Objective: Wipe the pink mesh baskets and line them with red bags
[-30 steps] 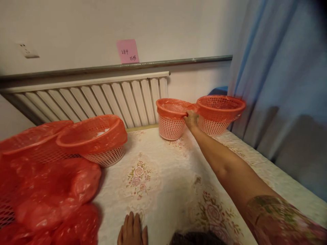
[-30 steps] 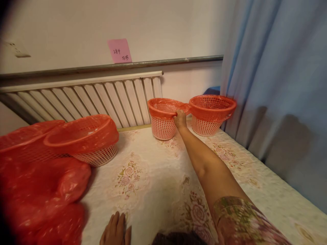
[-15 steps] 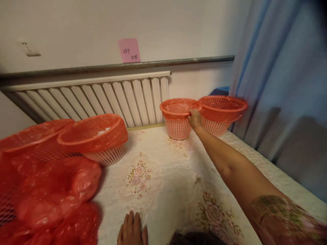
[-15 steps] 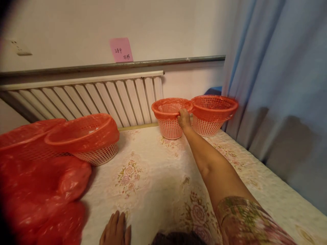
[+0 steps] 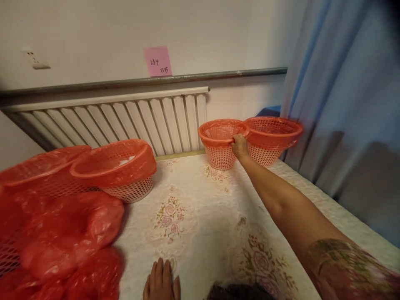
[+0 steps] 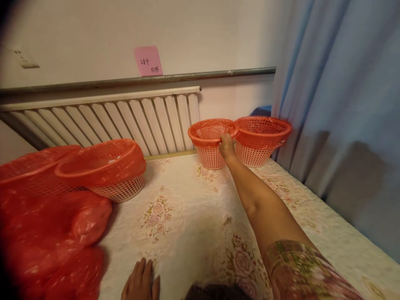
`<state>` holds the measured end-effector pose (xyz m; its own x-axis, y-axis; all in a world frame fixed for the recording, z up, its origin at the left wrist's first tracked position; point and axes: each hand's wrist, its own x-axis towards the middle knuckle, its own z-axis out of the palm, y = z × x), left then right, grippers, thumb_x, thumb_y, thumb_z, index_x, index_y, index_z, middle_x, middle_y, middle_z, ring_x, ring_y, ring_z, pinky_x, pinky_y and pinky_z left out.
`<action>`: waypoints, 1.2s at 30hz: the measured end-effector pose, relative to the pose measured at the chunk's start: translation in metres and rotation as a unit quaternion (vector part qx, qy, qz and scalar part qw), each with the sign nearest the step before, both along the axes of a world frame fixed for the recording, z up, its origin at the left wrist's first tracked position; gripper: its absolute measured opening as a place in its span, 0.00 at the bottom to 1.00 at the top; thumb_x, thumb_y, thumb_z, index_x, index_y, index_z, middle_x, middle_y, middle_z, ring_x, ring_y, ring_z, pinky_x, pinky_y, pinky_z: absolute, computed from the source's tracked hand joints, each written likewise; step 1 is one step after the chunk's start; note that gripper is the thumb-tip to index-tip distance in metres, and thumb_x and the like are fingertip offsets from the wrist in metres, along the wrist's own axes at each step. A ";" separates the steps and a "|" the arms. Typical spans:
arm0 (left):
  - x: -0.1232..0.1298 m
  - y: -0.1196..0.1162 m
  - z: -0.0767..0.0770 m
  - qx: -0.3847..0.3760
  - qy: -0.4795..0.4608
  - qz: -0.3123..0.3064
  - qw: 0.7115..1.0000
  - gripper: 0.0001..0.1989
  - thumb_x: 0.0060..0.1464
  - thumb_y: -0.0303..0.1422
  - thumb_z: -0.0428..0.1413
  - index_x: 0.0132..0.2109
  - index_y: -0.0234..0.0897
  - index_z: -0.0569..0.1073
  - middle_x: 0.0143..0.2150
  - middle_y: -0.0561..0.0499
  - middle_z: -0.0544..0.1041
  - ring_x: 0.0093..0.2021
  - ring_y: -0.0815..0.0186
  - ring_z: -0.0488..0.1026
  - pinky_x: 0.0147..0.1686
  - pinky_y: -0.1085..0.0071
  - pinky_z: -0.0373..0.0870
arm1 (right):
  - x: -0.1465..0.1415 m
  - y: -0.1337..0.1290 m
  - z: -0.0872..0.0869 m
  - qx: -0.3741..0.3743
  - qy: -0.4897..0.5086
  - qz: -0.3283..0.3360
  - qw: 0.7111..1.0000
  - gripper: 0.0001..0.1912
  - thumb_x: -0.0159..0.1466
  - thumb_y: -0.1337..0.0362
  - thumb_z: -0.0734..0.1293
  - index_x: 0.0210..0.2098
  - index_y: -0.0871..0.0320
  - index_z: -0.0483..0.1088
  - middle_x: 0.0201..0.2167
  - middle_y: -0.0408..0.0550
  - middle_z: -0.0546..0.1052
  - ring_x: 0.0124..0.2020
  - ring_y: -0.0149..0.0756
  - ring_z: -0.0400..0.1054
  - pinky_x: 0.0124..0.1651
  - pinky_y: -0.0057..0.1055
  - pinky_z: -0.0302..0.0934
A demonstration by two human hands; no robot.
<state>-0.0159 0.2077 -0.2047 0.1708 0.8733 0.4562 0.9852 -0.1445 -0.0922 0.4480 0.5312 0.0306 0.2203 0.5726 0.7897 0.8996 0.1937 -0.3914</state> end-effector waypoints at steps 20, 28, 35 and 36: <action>0.004 -0.003 0.004 0.005 0.013 -0.009 1.000 0.21 0.57 0.36 0.48 0.54 0.32 0.73 0.59 0.39 0.71 0.60 0.53 0.65 0.55 0.57 0.62 | -0.014 0.003 0.003 0.003 0.036 -0.005 0.999 0.07 0.51 0.73 0.58 0.28 0.58 0.64 0.32 0.48 0.66 0.35 0.36 0.56 0.42 0.34 0.57; 0.004 -0.005 0.004 0.003 0.004 -0.011 1.000 0.21 0.57 0.36 0.48 0.54 0.32 0.72 0.59 0.39 0.70 0.60 0.53 0.65 0.56 0.57 0.61 | -0.017 0.000 0.006 -0.002 0.040 -0.007 0.999 0.07 0.52 0.73 0.57 0.28 0.58 0.64 0.32 0.50 0.67 0.35 0.38 0.58 0.42 0.35 0.57; 0.003 -0.003 0.002 0.002 0.008 -0.011 1.000 0.21 0.57 0.36 0.48 0.54 0.32 0.72 0.59 0.39 0.70 0.60 0.54 0.65 0.56 0.57 0.62 | -0.030 -0.001 0.016 -0.003 0.037 -0.006 0.999 0.07 0.52 0.72 0.58 0.29 0.59 0.65 0.33 0.52 0.69 0.37 0.39 0.59 0.44 0.36 0.56; 0.003 -0.003 0.002 0.004 0.009 -0.013 1.000 0.22 0.57 0.36 0.48 0.54 0.32 0.72 0.59 0.39 0.70 0.60 0.53 0.65 0.55 0.57 0.62 | -0.032 -0.001 0.016 -0.003 0.036 -0.005 0.999 0.08 0.52 0.72 0.58 0.29 0.59 0.65 0.34 0.52 0.69 0.38 0.39 0.59 0.44 0.36 0.56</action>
<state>-0.0134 0.2045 -0.2027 0.2006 0.8653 0.4594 0.9795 -0.1684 -0.1104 0.4155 0.5303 0.0465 0.2821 0.5751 0.7679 0.8708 0.1824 -0.4565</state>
